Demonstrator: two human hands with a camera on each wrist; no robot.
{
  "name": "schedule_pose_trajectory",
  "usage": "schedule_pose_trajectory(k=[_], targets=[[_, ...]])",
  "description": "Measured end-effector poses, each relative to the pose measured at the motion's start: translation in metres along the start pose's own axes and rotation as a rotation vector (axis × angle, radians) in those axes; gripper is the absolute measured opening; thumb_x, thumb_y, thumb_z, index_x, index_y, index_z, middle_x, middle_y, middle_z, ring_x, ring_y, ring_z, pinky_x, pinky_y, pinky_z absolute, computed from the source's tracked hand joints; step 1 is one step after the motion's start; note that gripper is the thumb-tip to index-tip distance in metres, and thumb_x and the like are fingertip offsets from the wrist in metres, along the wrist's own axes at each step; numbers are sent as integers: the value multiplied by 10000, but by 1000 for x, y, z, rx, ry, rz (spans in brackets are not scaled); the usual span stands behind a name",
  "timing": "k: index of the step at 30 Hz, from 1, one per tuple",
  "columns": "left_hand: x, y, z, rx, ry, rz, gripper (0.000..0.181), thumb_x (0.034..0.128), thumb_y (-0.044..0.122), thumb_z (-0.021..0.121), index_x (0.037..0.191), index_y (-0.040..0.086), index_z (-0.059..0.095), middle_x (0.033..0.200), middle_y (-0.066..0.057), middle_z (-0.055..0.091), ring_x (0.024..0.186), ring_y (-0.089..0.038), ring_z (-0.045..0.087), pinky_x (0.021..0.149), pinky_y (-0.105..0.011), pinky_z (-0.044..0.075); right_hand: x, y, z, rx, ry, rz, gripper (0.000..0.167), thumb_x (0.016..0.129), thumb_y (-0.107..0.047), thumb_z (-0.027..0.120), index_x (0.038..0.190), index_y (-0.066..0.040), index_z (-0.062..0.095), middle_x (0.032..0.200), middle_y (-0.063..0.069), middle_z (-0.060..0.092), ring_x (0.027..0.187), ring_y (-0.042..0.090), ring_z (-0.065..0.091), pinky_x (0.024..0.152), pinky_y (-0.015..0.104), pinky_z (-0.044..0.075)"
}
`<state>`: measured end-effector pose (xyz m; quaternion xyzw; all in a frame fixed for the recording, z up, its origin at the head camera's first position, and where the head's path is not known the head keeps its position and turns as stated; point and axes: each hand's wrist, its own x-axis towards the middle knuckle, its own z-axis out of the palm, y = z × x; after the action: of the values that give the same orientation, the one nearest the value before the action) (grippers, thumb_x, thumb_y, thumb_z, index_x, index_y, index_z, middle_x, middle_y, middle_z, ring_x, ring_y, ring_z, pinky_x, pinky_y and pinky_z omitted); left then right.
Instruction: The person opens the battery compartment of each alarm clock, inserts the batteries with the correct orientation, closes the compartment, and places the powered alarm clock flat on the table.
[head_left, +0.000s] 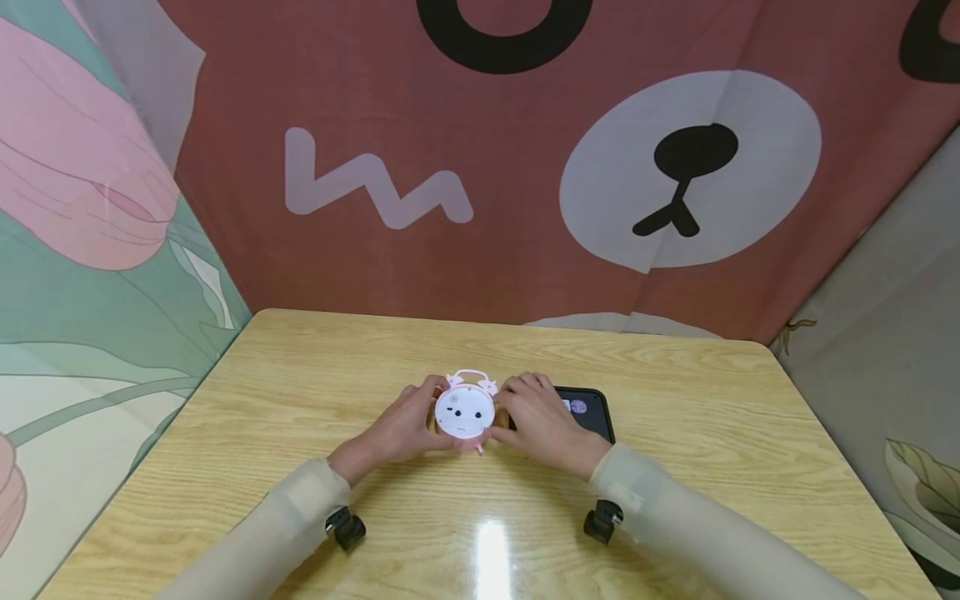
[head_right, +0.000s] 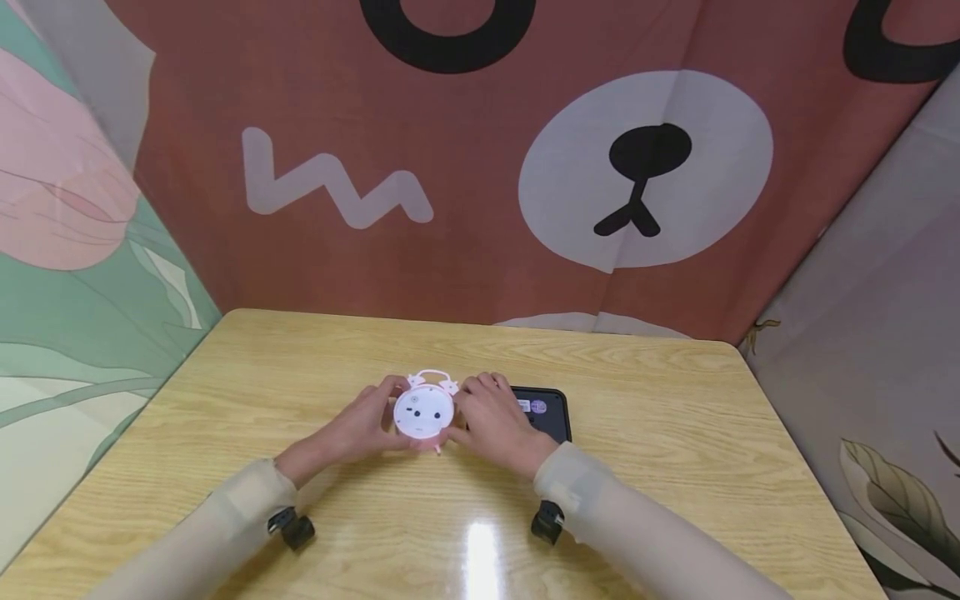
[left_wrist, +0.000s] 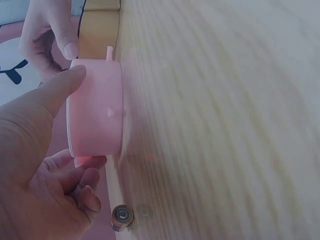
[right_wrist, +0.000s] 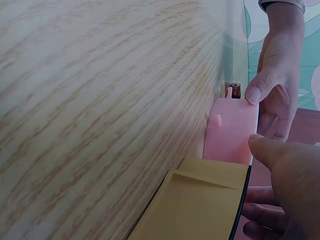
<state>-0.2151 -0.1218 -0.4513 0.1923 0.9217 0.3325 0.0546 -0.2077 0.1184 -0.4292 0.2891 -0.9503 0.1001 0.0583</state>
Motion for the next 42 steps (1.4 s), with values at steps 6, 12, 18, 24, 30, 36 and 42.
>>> schedule_pose_trajectory(k=[6,12,18,24,30,36,42], targets=[[0,1,-1,19,-1,14,780,725,368,921,1327,139,483,1229,-66,653,1101,-222,534,913,-408,486,0,0,-1,-8,-6,9,429,851,-494,783,1085,-136,768,1129,28,683,1079,222,571,1073,488,389],[0,2,-1,19,-9,6,778,742,381,908,1346,143,478,1216,-50,649,1090,-210,523,900,-400,481,1,0,-3,9,-12,11,360,861,-477,780,1030,-159,775,1135,24,681,1084,221,570,1089,503,375],[-2,3,0,14,-4,-14,846,741,421,902,1403,139,457,1246,-47,644,1071,-189,516,890,-382,480,3,1,-8,40,-5,33,360,879,-471,765,1048,-154,770,1189,32,675,1132,227,574,1109,524,362],[-4,4,0,30,2,-5,864,750,427,894,1434,137,454,1271,-47,642,1057,-181,522,868,-366,474,7,1,-12,35,27,29,479,889,-493,746,1197,-126,741,1207,42,678,1172,234,586,1111,528,368],[-3,4,-2,41,-8,27,887,770,417,881,1485,143,434,1325,-36,635,1058,-193,525,853,-360,462,8,-1,-14,41,31,12,481,893,-484,747,1198,-112,737,1199,46,684,1166,231,591,1114,521,363],[1,0,-7,59,-53,61,914,824,440,831,1559,148,373,1311,-43,659,1069,-210,535,908,-414,461,8,-1,-15,42,30,7,467,895,-471,748,1188,-108,739,1200,53,685,1173,236,590,1115,525,360],[5,0,-11,95,-83,92,897,834,435,821,1539,56,416,1267,-71,689,947,-170,513,824,-335,428,8,-2,-15,43,17,6,437,903,-465,742,1176,-124,746,1206,49,685,1168,233,589,1109,517,372]])
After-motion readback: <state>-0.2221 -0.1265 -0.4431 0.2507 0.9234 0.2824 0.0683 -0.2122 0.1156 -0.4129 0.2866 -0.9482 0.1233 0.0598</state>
